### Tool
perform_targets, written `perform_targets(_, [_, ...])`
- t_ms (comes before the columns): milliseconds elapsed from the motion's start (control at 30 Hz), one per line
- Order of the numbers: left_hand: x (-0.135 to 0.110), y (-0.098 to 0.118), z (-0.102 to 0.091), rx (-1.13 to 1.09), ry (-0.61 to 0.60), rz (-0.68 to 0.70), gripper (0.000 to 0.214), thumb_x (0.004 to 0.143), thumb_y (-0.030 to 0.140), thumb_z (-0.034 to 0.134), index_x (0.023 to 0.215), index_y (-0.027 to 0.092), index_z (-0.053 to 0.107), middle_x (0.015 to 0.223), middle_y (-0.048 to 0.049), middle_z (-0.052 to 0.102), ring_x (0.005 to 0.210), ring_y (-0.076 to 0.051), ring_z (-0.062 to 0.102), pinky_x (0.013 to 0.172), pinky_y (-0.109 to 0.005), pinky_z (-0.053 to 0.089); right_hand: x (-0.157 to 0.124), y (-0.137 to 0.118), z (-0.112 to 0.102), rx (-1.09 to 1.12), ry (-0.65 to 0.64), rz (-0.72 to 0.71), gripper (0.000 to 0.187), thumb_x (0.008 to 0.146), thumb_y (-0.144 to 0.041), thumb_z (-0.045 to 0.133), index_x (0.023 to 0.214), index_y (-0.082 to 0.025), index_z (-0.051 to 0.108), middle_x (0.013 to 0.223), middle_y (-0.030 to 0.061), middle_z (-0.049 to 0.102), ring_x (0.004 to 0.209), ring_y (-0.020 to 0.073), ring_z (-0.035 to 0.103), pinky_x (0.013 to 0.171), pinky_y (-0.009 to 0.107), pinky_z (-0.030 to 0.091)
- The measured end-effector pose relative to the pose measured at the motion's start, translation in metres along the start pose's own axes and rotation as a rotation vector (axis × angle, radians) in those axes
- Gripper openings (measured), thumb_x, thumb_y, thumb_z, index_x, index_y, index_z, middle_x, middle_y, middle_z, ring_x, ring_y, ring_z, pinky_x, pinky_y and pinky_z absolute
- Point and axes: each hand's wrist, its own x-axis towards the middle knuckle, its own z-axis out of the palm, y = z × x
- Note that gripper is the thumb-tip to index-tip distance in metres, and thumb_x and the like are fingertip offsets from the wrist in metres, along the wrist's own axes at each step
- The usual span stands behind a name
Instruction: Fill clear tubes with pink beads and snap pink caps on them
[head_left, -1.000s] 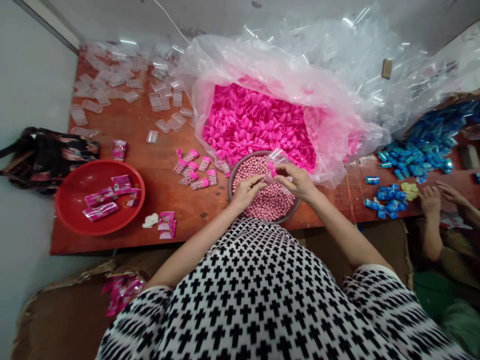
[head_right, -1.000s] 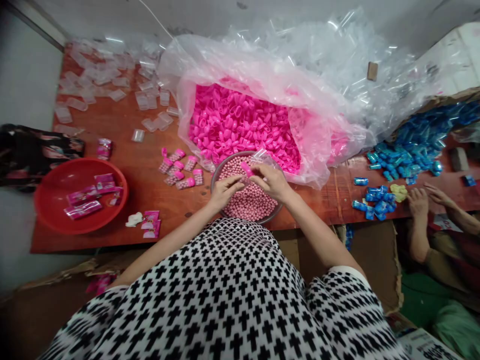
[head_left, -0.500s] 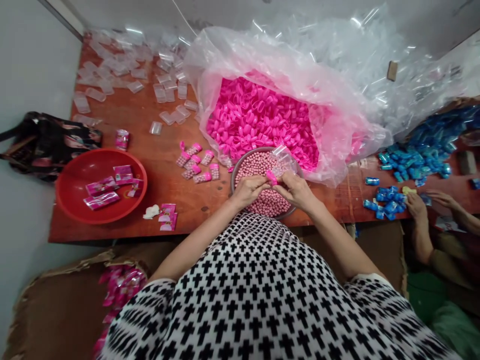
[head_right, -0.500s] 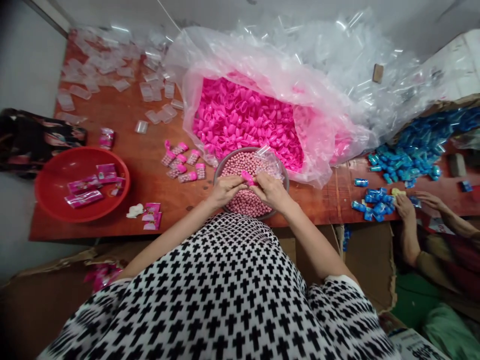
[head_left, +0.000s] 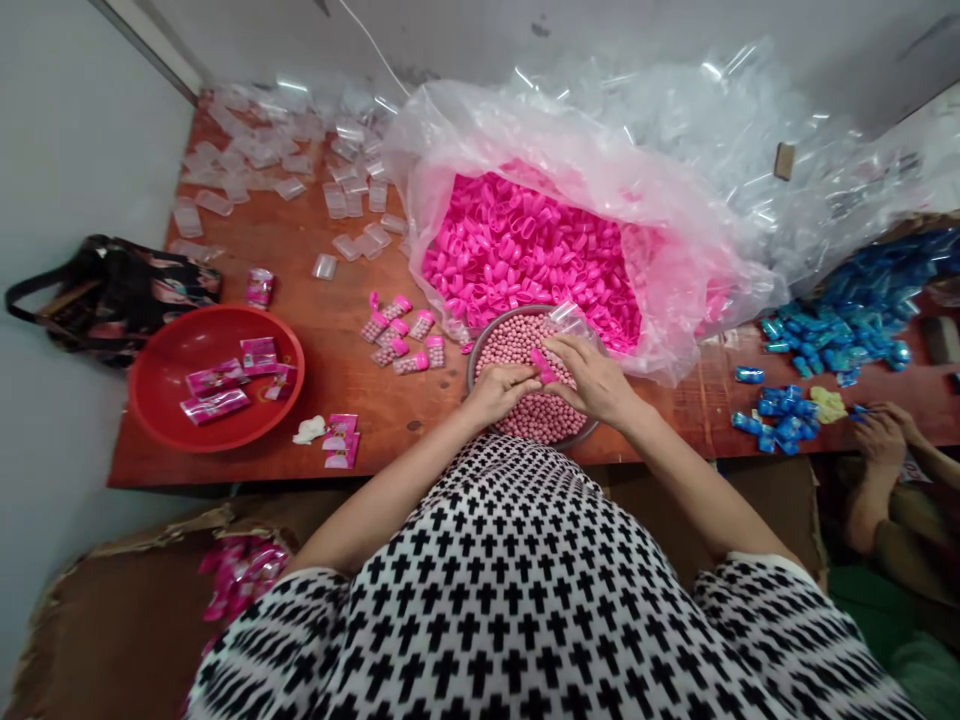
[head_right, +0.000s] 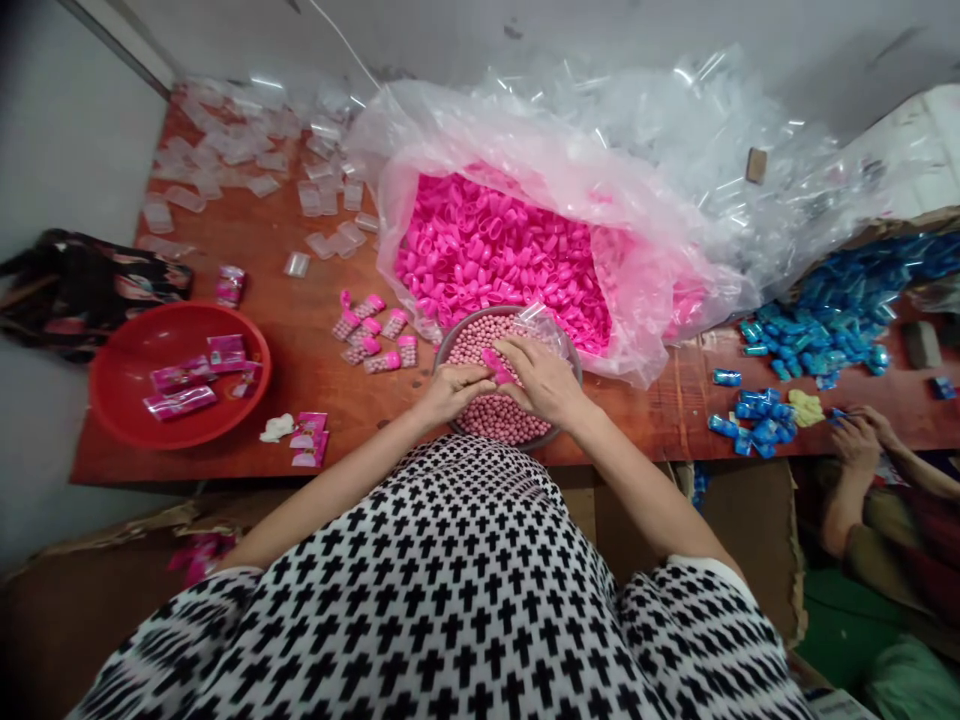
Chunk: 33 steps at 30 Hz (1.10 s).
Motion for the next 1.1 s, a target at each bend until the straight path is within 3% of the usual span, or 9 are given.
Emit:
perform_targets(100, [-0.005, 0.001, 0.002, -0.125, -0.02, -0.07, 0.026, 0.081, 0.039, 0.058, 0.073, 0.018, 0.07, 0.066, -0.0005, 0.067, 0.062, -0.015, 0.059, 0.062, -0.025, 0.044, 0.011, -0.012, -0.016, -0.133, -0.119, -0.171, 0.054, 0.087, -0.035, 0.055, 0.136, -0.02, 0.039, 0.136, 0.0122, 0.048, 0.126, 0.0277, 0.043, 0.105, 0.047, 0.034])
perform_targets(233, [-0.012, -0.002, 0.006, -0.26, 0.036, -0.184, 0.026, 0.076, 0.041, 0.061, 0.069, 0.016, 0.069, 0.061, 0.0007, 0.064, 0.06, -0.015, 0.057, 0.062, -0.026, 0.046, 0.018, -0.016, -0.018, -0.26, -0.158, -0.142, 0.054, 0.084, -0.039, 0.06, 0.129, -0.015, 0.046, 0.125, 0.0172, 0.054, 0.114, 0.0322, 0.05, 0.097, 0.049, 0.04])
perform_targets(367, [-0.013, -0.007, 0.01, -0.491, 0.205, -0.299, 0.031, 0.072, 0.043, 0.064, 0.086, 0.016, 0.069, 0.076, -0.0012, 0.067, 0.068, -0.014, 0.058, 0.065, -0.026, 0.047, 0.011, -0.01, 0.004, -0.264, -0.091, -0.022, 0.059, 0.083, -0.048, 0.058, 0.127, -0.011, 0.045, 0.111, 0.019, 0.056, 0.103, 0.0326, 0.054, 0.088, 0.049, 0.046])
perform_targets(533, [-0.007, -0.006, 0.02, -0.63, 0.315, -0.358, 0.034, 0.068, 0.044, 0.069, 0.087, 0.016, 0.062, 0.076, 0.0005, 0.063, 0.067, -0.012, 0.055, 0.065, -0.025, 0.046, 0.002, -0.011, 0.042, -0.164, 0.071, 0.085, 0.094, 0.076, -0.051, 0.064, 0.144, -0.009, 0.015, 0.129, 0.0239, 0.043, 0.121, 0.037, 0.044, 0.097, 0.054, 0.043])
perform_targets(633, [-0.004, -0.003, 0.025, -0.684, 0.314, -0.364, 0.035, 0.067, 0.045, 0.07, 0.085, 0.017, 0.059, 0.074, 0.0011, 0.062, 0.066, -0.011, 0.054, 0.066, -0.024, 0.046, 0.003, -0.01, 0.057, -0.159, 0.152, 0.144, 0.086, 0.079, -0.039, 0.061, 0.145, -0.01, 0.014, 0.126, 0.0227, 0.046, 0.119, 0.0362, 0.046, 0.096, 0.054, 0.044])
perform_targets(867, [-0.006, -0.009, 0.026, -0.674, 0.312, -0.342, 0.035, 0.068, 0.044, 0.069, 0.087, 0.017, 0.057, 0.073, 0.0014, 0.06, 0.068, -0.012, 0.055, 0.068, -0.025, 0.046, 0.009, -0.001, 0.07, -0.125, 0.209, 0.193, 0.059, 0.076, -0.03, 0.054, 0.131, -0.013, 0.041, 0.108, 0.0178, 0.058, 0.104, 0.0335, 0.054, 0.09, 0.05, 0.045])
perform_targets(1000, [-0.011, -0.022, 0.027, -0.687, 0.327, -0.356, 0.034, 0.067, 0.044, 0.07, 0.082, 0.017, 0.056, 0.068, 0.0029, 0.057, 0.063, -0.011, 0.053, 0.063, -0.024, 0.045, 0.014, -0.007, 0.084, -0.117, 0.147, 0.243, 0.052, 0.077, -0.029, 0.053, 0.125, -0.01, 0.046, 0.102, 0.0182, 0.059, 0.097, 0.0319, 0.055, 0.086, 0.047, 0.047])
perform_targets(1100, [-0.017, -0.034, 0.02, -0.67, 0.331, -0.393, 0.037, 0.063, 0.045, 0.073, 0.081, 0.016, 0.057, 0.067, 0.0022, 0.059, 0.062, -0.011, 0.055, 0.063, -0.025, 0.047, 0.022, -0.014, 0.09, -0.086, 0.043, 0.184, 0.062, 0.078, -0.033, 0.059, 0.131, -0.009, 0.04, 0.117, 0.0206, 0.056, 0.11, 0.032, 0.052, 0.092, 0.046, 0.044])
